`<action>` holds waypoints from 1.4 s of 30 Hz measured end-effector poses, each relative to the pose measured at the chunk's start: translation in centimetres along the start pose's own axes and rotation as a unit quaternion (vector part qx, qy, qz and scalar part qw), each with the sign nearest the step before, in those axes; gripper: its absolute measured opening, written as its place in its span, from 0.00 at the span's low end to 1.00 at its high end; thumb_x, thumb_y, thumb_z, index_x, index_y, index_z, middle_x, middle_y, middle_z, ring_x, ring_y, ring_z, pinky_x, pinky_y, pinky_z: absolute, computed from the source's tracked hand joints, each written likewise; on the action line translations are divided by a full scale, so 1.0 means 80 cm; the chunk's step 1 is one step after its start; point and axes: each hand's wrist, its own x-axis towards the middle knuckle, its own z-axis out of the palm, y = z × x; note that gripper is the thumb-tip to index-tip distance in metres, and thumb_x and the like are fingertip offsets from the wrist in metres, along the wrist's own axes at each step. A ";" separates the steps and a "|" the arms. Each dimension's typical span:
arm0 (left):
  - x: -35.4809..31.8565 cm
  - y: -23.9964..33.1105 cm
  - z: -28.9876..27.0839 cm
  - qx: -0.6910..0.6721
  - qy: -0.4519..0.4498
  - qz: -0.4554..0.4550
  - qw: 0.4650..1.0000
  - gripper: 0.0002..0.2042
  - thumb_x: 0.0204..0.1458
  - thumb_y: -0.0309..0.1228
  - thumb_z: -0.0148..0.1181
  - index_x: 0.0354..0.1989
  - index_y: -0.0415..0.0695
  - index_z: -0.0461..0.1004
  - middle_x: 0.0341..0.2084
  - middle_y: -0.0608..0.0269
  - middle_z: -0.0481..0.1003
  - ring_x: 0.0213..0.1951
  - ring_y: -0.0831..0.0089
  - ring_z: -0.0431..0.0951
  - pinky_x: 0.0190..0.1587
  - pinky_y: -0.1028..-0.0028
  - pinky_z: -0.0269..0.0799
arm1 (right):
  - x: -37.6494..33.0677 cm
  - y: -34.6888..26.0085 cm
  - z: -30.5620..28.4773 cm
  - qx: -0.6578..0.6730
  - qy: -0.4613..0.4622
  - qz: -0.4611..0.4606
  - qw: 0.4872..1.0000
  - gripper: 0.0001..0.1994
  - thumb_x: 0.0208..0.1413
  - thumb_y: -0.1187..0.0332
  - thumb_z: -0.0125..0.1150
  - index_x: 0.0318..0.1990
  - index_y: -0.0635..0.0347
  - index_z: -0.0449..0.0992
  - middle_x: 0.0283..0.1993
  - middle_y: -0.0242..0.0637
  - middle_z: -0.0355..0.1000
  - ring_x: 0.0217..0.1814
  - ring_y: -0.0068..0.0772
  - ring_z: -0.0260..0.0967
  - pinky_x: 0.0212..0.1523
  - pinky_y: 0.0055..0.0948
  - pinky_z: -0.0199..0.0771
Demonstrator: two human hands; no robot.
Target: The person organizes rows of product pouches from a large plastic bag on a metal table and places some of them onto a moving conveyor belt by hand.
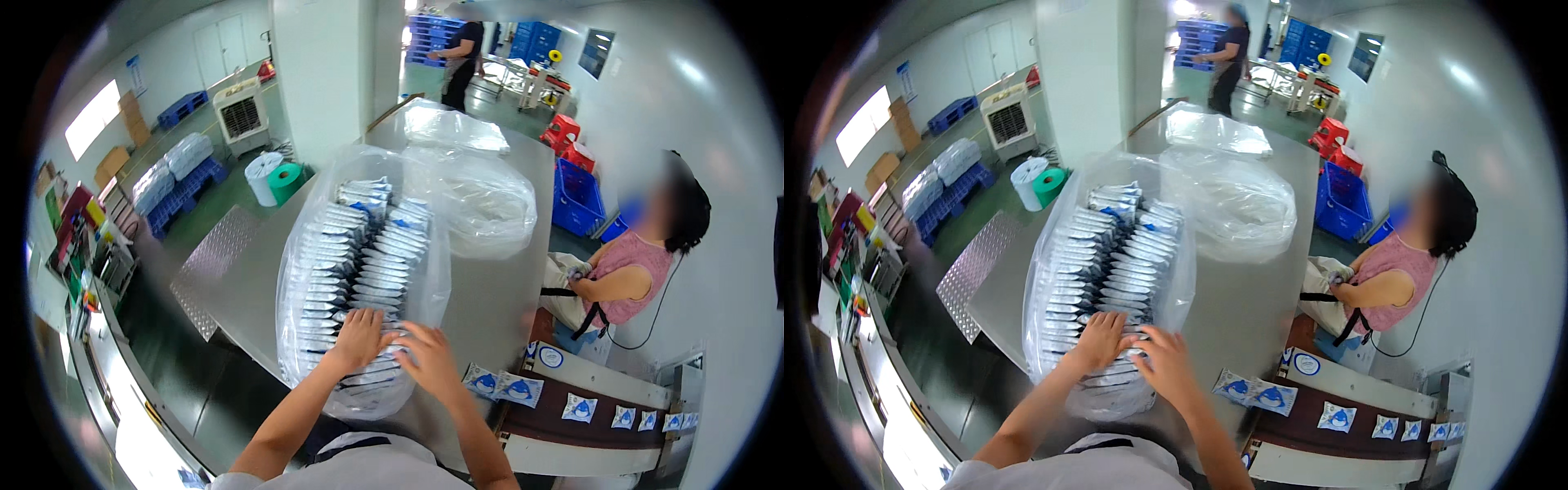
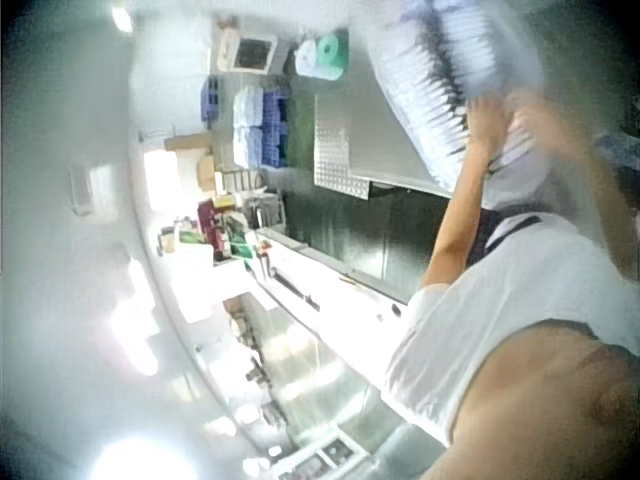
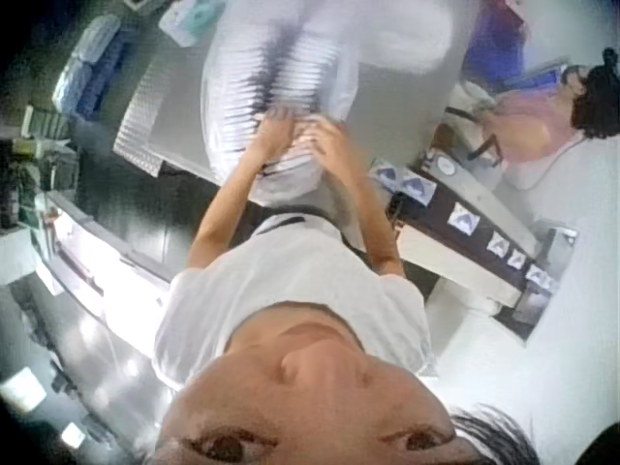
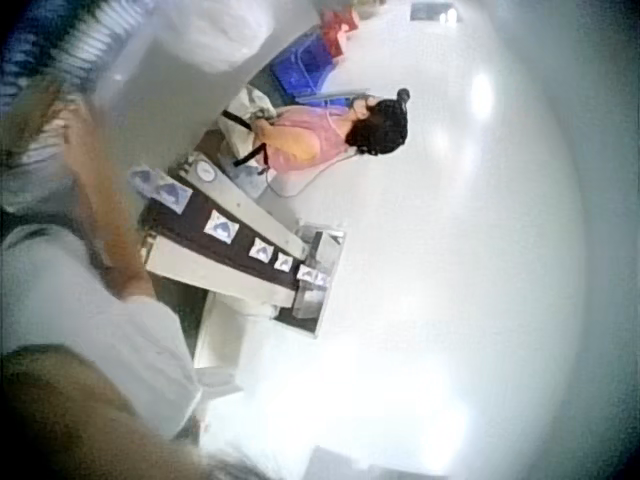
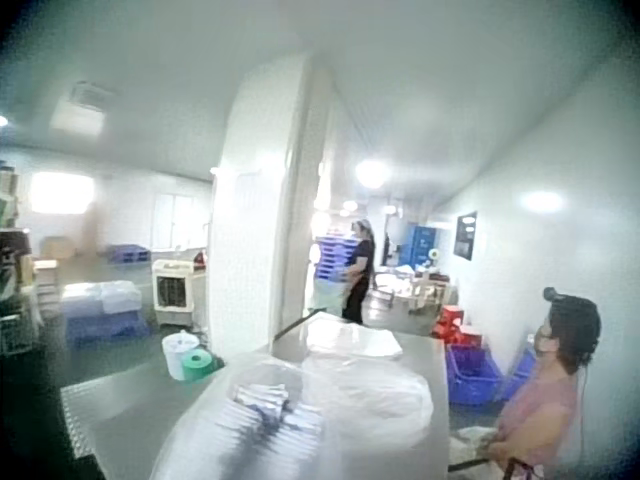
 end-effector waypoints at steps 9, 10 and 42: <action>-0.009 0.013 0.009 0.051 0.019 -0.028 0.998 0.37 0.52 0.57 0.46 0.53 0.29 0.62 0.45 0.44 0.68 0.51 0.55 0.66 0.58 0.58 0.55 | -0.254 0.115 0.105 -0.107 -0.229 0.240 0.937 0.23 0.54 0.50 0.48 0.43 0.61 0.75 0.45 0.49 0.72 0.46 0.47 0.70 0.45 0.42 0.69; -0.010 0.011 0.011 0.050 0.027 -0.021 0.998 0.38 0.52 0.58 0.46 0.53 0.28 0.61 0.45 0.43 0.68 0.51 0.54 0.66 0.58 0.57 0.55 | -0.274 0.104 0.111 -0.122 -0.224 0.238 0.937 0.22 0.54 0.51 0.49 0.42 0.61 0.76 0.45 0.48 0.72 0.46 0.48 0.70 0.46 0.43 0.69; 0.006 0.030 -0.004 -0.006 -0.082 -0.027 0.996 0.43 0.40 0.41 0.65 0.60 0.30 0.50 0.54 0.41 0.59 0.56 0.45 0.58 0.59 0.57 0.53 | -0.386 0.390 -0.159 -0.266 -0.009 0.449 0.853 0.12 0.53 0.72 0.48 0.43 0.52 0.75 0.48 0.41 0.72 0.53 0.45 0.66 0.53 0.45 0.65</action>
